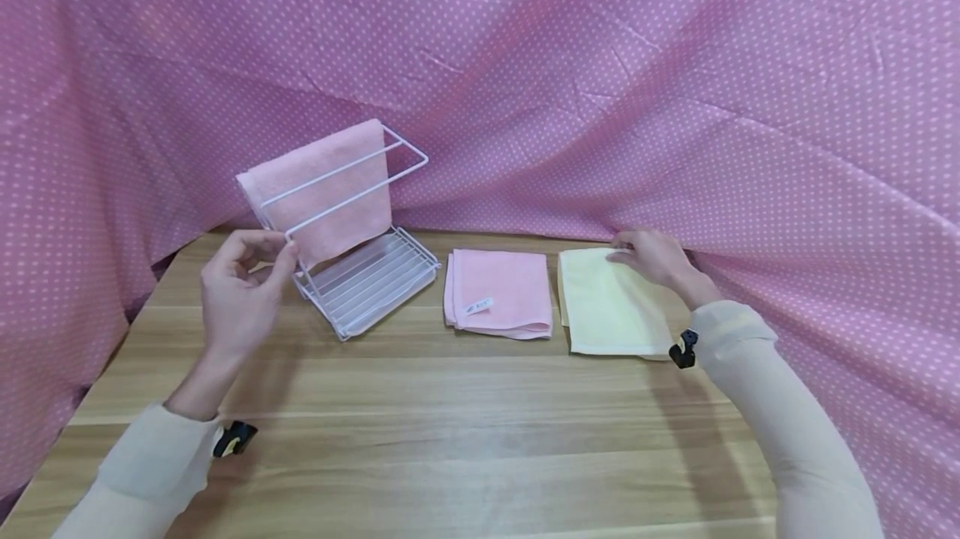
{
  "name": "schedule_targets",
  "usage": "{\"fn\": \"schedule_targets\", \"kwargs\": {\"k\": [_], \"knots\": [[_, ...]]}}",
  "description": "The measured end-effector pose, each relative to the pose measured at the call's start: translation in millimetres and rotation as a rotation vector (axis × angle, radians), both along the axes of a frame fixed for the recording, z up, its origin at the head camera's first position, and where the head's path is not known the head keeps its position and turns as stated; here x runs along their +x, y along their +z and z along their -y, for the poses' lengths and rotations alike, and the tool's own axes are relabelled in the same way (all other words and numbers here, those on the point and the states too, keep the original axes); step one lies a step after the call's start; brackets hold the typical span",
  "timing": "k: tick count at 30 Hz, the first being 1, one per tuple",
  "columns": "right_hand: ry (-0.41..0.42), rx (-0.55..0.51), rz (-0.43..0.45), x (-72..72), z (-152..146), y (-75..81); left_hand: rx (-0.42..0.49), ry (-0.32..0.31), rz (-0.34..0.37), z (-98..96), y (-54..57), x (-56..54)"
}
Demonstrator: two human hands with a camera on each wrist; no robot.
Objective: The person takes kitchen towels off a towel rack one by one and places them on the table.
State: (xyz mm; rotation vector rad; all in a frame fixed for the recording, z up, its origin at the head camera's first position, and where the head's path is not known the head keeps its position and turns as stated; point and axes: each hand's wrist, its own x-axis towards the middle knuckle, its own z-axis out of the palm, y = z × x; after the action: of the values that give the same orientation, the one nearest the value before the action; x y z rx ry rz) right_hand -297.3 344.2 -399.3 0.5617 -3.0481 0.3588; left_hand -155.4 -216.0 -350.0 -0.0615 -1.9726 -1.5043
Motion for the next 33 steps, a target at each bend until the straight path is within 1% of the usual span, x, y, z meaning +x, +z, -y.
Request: {"fn": "schedule_targets", "kwargs": {"k": [8,13,20,26,33], "knots": [[-0.021,0.014,0.033,-12.8,1.0,-12.2,0.021,-0.019,-0.013,-1.2,0.3,0.1],[-0.036,0.022,0.049,-17.1,0.3,-17.4,0.017,-0.023,-0.023,-1.8,-0.2,0.3],[-0.048,0.026,0.086,-19.3,0.7,-21.3,0.016,-0.016,-0.031,-1.2,-0.8,0.8],[-0.064,0.032,0.122,-21.2,-0.4,-23.5,0.005,-0.012,-0.022,-0.6,-1.5,0.9],[-0.065,0.036,0.153,-22.3,0.0,-27.3,0.010,-0.015,-0.018,-1.4,-0.4,1.5]]}}
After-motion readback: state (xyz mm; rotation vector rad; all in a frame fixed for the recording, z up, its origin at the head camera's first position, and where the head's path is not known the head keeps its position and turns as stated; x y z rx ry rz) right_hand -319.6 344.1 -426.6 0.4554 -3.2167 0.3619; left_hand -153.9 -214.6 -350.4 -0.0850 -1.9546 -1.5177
